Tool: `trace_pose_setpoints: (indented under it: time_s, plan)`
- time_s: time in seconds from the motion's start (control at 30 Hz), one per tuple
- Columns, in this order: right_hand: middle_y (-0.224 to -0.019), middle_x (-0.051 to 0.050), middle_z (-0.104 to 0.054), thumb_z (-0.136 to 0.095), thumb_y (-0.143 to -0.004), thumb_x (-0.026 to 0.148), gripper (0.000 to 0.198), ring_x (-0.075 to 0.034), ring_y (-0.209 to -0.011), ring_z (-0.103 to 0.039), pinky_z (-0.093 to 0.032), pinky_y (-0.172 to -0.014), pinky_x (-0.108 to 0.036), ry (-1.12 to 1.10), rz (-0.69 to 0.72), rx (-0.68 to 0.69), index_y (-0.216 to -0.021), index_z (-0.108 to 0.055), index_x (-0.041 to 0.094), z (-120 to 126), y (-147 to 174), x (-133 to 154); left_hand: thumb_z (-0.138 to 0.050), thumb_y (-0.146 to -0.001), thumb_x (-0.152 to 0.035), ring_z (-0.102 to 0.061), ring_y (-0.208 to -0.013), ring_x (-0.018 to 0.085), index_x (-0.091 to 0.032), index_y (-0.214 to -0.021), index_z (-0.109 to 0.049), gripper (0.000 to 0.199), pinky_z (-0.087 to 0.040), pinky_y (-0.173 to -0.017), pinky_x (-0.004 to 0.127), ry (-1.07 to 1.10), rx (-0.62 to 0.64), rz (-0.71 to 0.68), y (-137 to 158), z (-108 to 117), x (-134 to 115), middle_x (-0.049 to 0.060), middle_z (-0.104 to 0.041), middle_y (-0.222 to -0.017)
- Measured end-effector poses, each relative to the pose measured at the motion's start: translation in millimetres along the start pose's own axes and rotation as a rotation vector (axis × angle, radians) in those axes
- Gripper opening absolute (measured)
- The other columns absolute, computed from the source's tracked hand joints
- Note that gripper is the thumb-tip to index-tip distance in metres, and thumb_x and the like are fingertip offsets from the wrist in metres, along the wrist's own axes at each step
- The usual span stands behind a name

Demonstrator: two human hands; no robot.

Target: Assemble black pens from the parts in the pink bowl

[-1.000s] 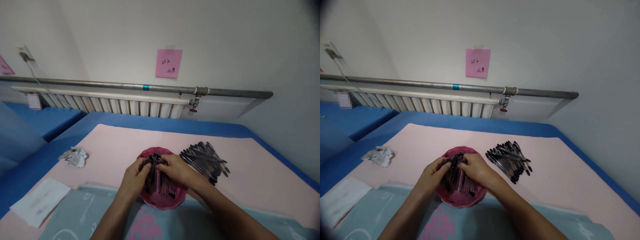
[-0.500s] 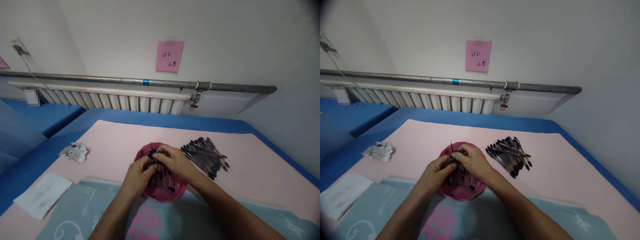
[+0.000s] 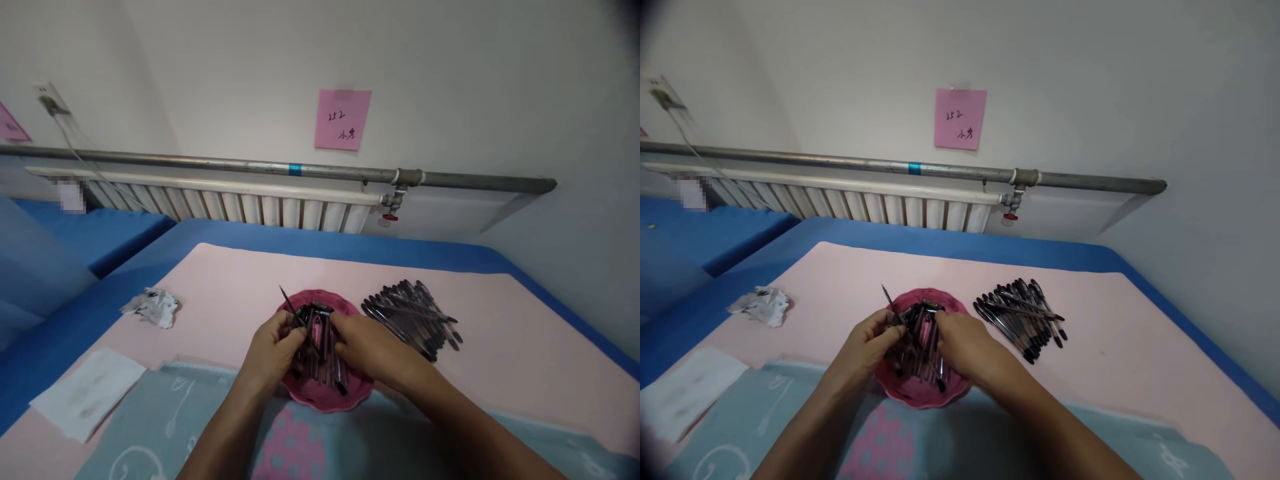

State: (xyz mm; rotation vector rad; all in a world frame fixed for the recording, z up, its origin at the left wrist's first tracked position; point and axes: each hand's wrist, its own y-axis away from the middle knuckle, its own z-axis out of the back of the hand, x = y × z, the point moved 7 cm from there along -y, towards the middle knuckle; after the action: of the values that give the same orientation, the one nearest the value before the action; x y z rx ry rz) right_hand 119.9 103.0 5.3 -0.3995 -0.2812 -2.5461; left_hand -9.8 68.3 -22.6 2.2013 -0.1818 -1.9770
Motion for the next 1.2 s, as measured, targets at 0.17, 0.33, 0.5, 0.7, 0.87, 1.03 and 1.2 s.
trace_pose_setpoints:
  time_s: [0.17,0.33,0.5,0.7,0.87,1.03,1.2]
  plan:
    - [-0.090,-0.005,-0.068,-0.055,-0.072,0.016,0.024,-0.020,-0.078,-0.061,-0.042,-0.064,-0.028,-0.168,-0.003,-0.043,-0.094,-0.060,0.020,-3,-8,-11,-0.061,-0.071,-0.028,-0.055,-0.048,0.012,-0.017,-0.074,-0.053,0.015,-0.043,-0.043,0.022,0.081,-0.029,0.008,2,3,-4,-0.001,-0.060,-0.059]
    - [-0.088,-0.003,-0.068,-0.052,-0.071,0.012,0.025,-0.018,-0.078,-0.061,-0.044,-0.067,-0.026,-0.359,0.030,-0.134,-0.094,-0.059,0.019,16,-8,-7,-0.065,-0.067,-0.028,-0.057,-0.053,0.011,-0.016,-0.075,-0.056,0.017,-0.045,-0.047,0.021,0.243,-0.112,0.000,2,12,-12,-0.001,-0.061,-0.062]
    - [-0.090,-0.001,-0.069,-0.050,-0.075,0.012,0.025,-0.016,-0.080,-0.062,-0.046,-0.073,-0.027,-0.459,0.150,-0.085,-0.094,-0.064,0.020,23,-5,13,-0.071,-0.061,-0.025,-0.062,-0.058,0.013,-0.015,-0.074,-0.054,0.023,-0.048,-0.052,0.022,0.445,-0.251,-0.043,0,27,-22,0.001,-0.064,-0.065]
    - [-0.086,0.000,-0.069,-0.046,-0.075,0.007,0.030,-0.014,-0.077,-0.063,-0.047,-0.070,-0.025,-0.486,0.204,-0.033,-0.092,-0.067,0.020,26,0,31,-0.073,-0.059,-0.025,-0.063,-0.059,0.014,-0.015,-0.071,-0.052,0.026,-0.049,-0.053,0.023,0.542,-0.278,-0.071,1,29,-28,0.003,-0.067,-0.069]
    - [-0.087,0.000,-0.069,-0.046,-0.076,0.008,0.029,-0.014,-0.078,-0.063,-0.048,-0.071,-0.025,-0.497,0.219,-0.035,-0.093,-0.066,0.020,29,3,34,-0.073,-0.059,-0.024,-0.063,-0.057,0.013,-0.014,-0.072,-0.054,0.025,-0.049,-0.052,0.022,0.541,-0.299,-0.063,3,29,-28,0.003,-0.067,-0.068]
    - [-0.087,0.000,-0.068,-0.047,-0.078,0.009,0.028,-0.014,-0.077,-0.062,-0.047,-0.070,-0.025,-0.474,0.208,-0.015,-0.094,-0.066,0.021,26,3,33,-0.074,-0.060,-0.026,-0.064,-0.059,0.013,-0.014,-0.074,-0.055,0.026,-0.051,-0.054,0.023,0.527,-0.293,-0.080,2,31,-27,0.003,-0.067,-0.070]
    - [-0.088,0.000,-0.068,-0.047,-0.080,0.012,0.026,-0.014,-0.079,-0.061,-0.046,-0.071,-0.025,-0.444,0.227,-0.010,-0.095,-0.066,0.022,24,3,33,-0.074,-0.060,-0.027,-0.063,-0.058,0.012,-0.014,-0.075,-0.055,0.028,-0.050,-0.053,0.023,0.522,-0.287,-0.087,2,31,-27,0.001,-0.066,-0.069]
